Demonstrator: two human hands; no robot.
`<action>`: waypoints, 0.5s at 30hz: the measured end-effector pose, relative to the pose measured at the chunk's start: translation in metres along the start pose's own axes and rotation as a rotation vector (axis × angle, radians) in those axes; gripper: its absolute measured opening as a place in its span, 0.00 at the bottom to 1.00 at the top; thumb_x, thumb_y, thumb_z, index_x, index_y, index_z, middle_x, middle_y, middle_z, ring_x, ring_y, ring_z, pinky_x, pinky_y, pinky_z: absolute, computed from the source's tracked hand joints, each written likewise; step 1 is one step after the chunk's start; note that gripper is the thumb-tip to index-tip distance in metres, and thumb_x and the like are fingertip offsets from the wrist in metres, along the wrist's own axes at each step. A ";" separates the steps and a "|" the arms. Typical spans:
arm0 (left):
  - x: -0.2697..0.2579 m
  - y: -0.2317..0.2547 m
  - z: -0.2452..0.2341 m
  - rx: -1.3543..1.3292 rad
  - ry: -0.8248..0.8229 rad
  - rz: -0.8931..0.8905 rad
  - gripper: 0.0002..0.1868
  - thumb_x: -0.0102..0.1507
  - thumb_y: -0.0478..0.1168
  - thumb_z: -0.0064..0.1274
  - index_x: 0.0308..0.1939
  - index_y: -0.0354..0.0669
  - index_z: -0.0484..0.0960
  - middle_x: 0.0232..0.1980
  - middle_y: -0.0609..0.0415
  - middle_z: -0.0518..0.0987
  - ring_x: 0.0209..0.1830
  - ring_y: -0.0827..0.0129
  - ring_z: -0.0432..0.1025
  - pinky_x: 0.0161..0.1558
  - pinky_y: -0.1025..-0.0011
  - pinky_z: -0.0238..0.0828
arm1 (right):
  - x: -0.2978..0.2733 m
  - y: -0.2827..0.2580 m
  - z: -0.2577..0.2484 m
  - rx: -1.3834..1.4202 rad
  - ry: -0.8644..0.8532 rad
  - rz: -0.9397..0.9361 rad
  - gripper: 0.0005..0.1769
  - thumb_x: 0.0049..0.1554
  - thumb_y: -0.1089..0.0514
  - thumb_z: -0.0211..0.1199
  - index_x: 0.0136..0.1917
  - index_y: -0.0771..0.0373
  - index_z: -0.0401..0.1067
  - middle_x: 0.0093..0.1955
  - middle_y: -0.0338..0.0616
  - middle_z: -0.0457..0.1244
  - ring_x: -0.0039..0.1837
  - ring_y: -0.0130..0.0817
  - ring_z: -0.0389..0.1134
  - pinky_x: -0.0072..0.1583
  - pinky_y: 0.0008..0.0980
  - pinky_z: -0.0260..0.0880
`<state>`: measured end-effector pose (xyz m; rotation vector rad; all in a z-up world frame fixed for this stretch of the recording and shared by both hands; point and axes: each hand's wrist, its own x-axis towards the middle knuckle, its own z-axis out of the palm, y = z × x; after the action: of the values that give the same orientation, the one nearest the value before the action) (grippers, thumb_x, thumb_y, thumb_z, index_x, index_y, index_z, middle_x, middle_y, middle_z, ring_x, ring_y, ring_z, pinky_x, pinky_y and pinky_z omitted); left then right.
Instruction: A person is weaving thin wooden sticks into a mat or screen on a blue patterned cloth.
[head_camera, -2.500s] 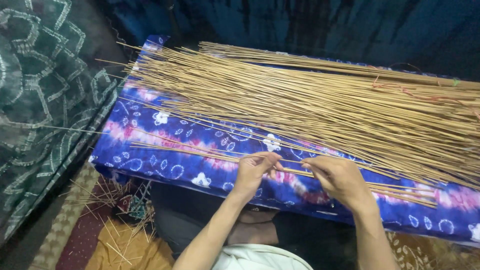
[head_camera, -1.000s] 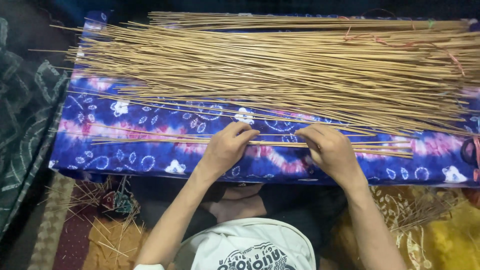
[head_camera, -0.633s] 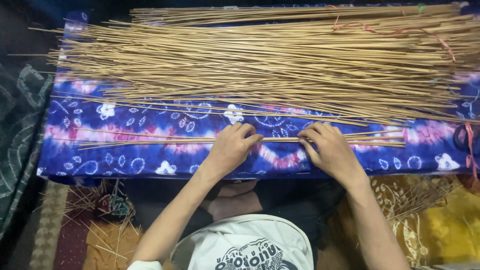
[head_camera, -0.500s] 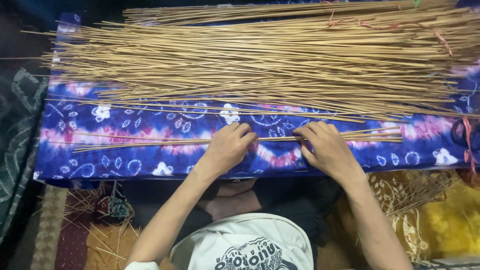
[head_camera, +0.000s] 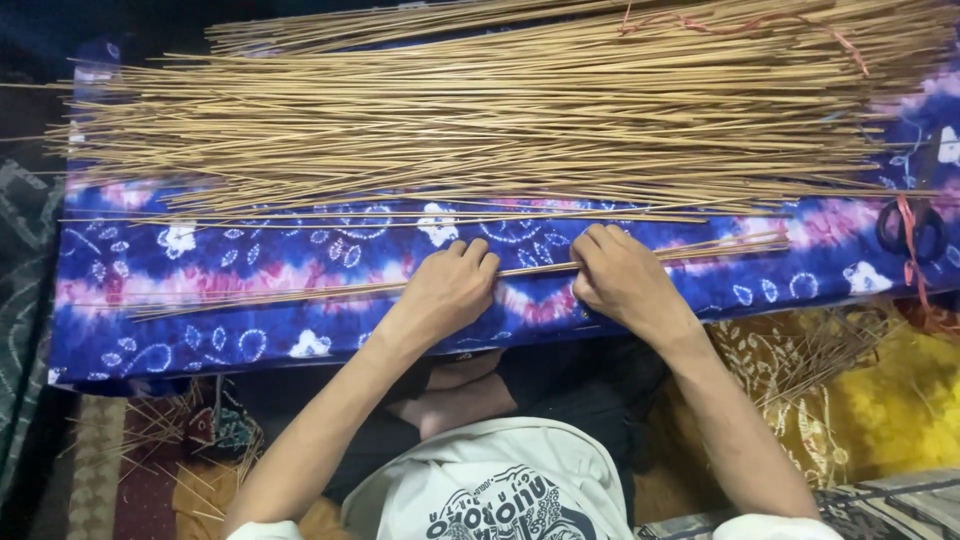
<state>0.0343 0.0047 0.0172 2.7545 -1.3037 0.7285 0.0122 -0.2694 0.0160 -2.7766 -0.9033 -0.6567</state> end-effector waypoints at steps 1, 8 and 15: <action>0.001 -0.002 -0.005 -0.001 0.002 0.004 0.14 0.50 0.47 0.62 0.32 0.48 0.75 0.31 0.56 0.71 0.29 0.62 0.74 0.26 0.71 0.72 | 0.002 -0.002 -0.004 -0.003 0.001 0.004 0.08 0.48 0.56 0.58 0.42 0.57 0.67 0.38 0.43 0.58 0.43 0.45 0.66 0.47 0.39 0.68; -0.004 -0.017 -0.050 -0.262 0.043 -0.049 0.05 0.66 0.41 0.50 0.41 0.44 0.76 0.31 0.57 0.69 0.21 0.61 0.76 0.23 0.68 0.74 | 0.018 -0.014 -0.030 0.009 0.053 0.014 0.06 0.56 0.54 0.61 0.48 0.52 0.72 0.39 0.38 0.60 0.42 0.39 0.67 0.47 0.37 0.65; 0.002 -0.008 -0.044 -0.285 0.050 -0.075 0.08 0.72 0.47 0.44 0.44 0.50 0.75 0.29 0.60 0.71 0.20 0.65 0.77 0.24 0.70 0.74 | 0.024 -0.023 -0.016 -0.068 0.137 -0.004 0.08 0.58 0.48 0.63 0.45 0.52 0.73 0.35 0.37 0.58 0.39 0.38 0.64 0.46 0.38 0.63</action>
<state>0.0233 0.0167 0.0591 2.5264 -1.1830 0.5542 0.0107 -0.2426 0.0410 -2.7474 -0.8745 -0.8823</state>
